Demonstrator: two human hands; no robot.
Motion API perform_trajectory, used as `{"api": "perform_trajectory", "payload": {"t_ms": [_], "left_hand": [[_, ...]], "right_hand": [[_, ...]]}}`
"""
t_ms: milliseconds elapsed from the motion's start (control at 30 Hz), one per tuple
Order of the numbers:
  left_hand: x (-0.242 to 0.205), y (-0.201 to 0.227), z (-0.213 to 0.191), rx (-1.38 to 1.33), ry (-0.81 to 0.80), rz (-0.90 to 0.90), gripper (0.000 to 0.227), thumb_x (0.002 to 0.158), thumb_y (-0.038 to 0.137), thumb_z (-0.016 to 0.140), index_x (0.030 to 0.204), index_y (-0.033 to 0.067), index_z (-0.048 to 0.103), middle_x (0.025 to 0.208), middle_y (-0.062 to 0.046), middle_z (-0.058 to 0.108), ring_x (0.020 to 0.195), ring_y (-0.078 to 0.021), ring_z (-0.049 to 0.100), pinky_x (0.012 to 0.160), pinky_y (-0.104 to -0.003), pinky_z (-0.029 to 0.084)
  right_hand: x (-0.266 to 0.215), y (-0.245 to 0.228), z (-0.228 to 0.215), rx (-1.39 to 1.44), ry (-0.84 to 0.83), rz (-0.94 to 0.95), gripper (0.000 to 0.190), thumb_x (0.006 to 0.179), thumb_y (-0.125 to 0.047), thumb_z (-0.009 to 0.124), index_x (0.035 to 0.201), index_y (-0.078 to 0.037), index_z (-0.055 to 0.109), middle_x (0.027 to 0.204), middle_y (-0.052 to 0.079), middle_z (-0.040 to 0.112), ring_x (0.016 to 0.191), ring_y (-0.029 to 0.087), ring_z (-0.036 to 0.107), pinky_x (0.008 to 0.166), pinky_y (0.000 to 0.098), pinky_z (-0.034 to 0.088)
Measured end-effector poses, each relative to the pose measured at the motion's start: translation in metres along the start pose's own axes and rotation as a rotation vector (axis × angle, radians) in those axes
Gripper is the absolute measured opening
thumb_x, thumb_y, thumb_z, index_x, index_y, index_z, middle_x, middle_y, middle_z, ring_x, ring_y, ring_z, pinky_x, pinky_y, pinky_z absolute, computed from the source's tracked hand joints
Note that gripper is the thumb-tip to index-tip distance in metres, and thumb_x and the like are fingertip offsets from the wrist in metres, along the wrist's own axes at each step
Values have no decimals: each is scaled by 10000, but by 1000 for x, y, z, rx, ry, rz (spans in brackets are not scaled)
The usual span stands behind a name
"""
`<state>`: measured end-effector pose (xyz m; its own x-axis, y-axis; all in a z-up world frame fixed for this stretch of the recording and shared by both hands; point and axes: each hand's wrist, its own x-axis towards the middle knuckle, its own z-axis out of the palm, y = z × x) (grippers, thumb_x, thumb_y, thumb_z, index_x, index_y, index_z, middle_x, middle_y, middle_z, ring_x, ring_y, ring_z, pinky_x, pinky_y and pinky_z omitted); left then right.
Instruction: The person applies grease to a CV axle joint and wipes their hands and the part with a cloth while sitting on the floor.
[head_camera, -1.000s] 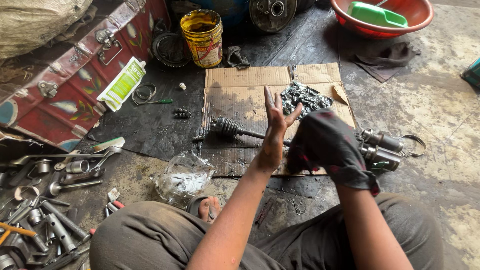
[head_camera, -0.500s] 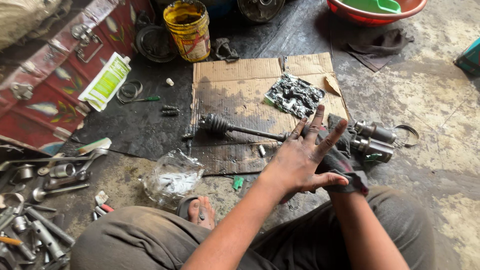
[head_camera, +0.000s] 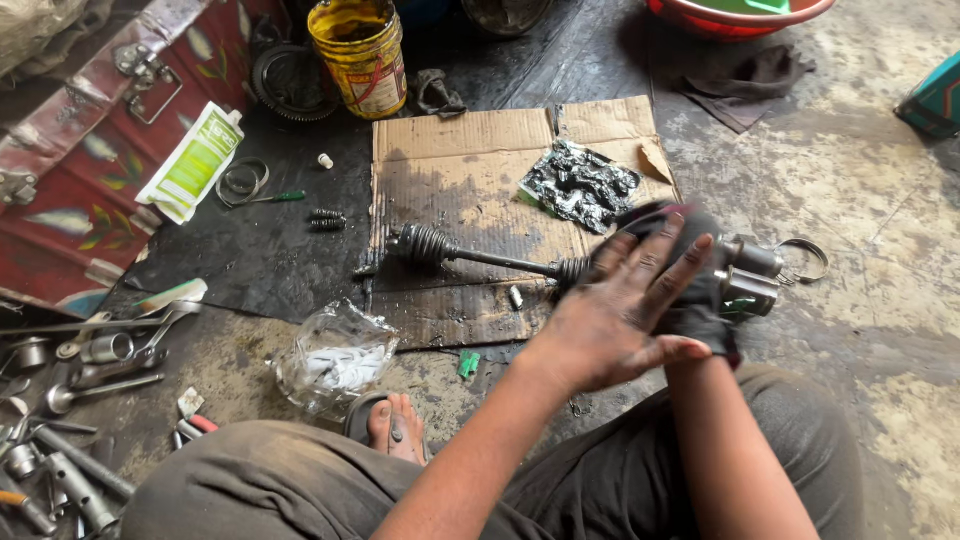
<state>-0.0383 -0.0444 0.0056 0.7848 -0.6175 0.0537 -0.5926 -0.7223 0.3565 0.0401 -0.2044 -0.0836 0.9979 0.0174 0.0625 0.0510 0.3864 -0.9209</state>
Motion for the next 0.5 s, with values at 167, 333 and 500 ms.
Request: {"api": "perform_trajectory", "payload": {"t_ms": [167,333,500], "left_hand": [[-7,-38,-8,285,285,30,575,1002,654,426,1470,320,411,1766,-27,10,1532,-282,332,1206,-560,381],[7,-58,39,169,104,-198,507,1058,172,459,1549,299,471,1824,30,152,1340,-286,463,1094,-417,443],[11,-38,86,-17,166,-350,406,1006,225,507,1406,201,572,1650,-58,332,1281,-282,513,1021,-390,456]], "right_hand": [[12,-34,6,-219,-162,-4,589,1053,-493,469,1368,-12,595,1283,175,641,1131,324,599,996,426,512],[5,-4,-2,-870,-159,-104,401,1022,-327,534,1272,-25,617,1179,178,655,1029,326,607,898,414,537],[-39,27,33,-659,-273,-148,310,1009,-296,577,1188,-50,639,1087,139,658,959,281,610,841,381,525]]}}
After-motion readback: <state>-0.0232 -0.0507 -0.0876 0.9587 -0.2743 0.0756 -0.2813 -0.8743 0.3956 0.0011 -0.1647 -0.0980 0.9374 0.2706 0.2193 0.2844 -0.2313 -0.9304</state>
